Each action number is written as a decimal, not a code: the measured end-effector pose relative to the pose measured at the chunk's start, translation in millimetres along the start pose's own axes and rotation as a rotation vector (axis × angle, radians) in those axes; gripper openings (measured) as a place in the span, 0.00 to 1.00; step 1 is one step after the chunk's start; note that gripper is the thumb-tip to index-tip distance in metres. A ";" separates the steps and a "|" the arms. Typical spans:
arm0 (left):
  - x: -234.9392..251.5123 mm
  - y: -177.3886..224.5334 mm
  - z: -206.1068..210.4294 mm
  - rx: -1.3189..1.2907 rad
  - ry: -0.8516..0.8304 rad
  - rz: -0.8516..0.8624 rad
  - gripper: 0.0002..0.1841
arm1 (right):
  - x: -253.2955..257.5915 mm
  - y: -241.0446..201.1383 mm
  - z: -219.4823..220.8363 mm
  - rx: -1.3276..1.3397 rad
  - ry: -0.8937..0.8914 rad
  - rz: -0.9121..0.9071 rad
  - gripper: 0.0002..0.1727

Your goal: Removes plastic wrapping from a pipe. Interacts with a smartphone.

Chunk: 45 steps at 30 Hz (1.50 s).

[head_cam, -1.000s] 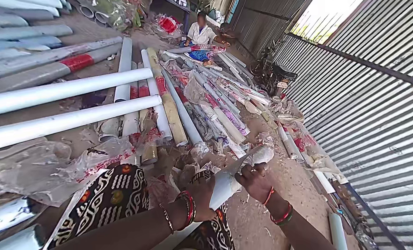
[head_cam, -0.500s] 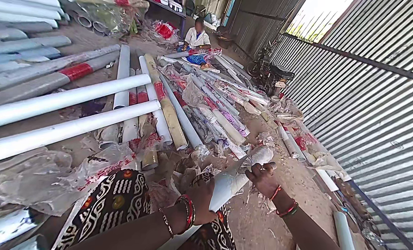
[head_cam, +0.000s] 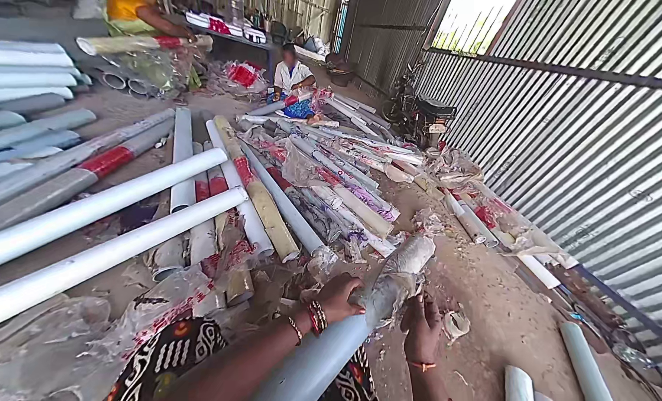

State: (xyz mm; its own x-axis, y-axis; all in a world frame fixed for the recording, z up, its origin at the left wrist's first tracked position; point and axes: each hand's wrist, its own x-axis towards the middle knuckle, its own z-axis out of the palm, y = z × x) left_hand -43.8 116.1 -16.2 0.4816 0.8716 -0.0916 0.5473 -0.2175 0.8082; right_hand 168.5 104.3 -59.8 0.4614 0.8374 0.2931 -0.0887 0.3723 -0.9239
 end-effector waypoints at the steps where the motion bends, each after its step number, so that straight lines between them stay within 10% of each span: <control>1: 0.0 -4.5 5.3 0.033 0.042 0.036 0.25 | 0.7 0.2 -6.1 -0.021 -0.033 -0.028 0.09; 22: 28.2 19.3 22.6 0.238 0.215 -0.037 0.16 | -12.0 38.1 -37.0 -0.097 -0.071 0.096 0.09; 28: 40.7 -1.8 22.2 -0.385 0.411 -0.296 0.12 | -14.1 24.2 -32.0 -0.008 -0.028 0.190 0.12; 35: 24.7 -7.2 22.1 -0.573 0.370 -0.230 0.07 | -2.9 21.0 -27.7 0.219 0.284 0.568 0.12; 45: 1.6 -27.5 0.7 -0.206 0.094 -0.128 0.28 | -91.3 13.7 -40.2 0.226 0.078 0.830 0.25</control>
State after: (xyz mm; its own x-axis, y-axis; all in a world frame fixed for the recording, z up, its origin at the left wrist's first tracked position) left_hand -57.7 123.2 -38.9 0.3464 0.9253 -0.1545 0.4444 -0.0168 0.8957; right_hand 160.6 16.9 -109.2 0.2280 0.8471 -0.4800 -0.5938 -0.2697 -0.7581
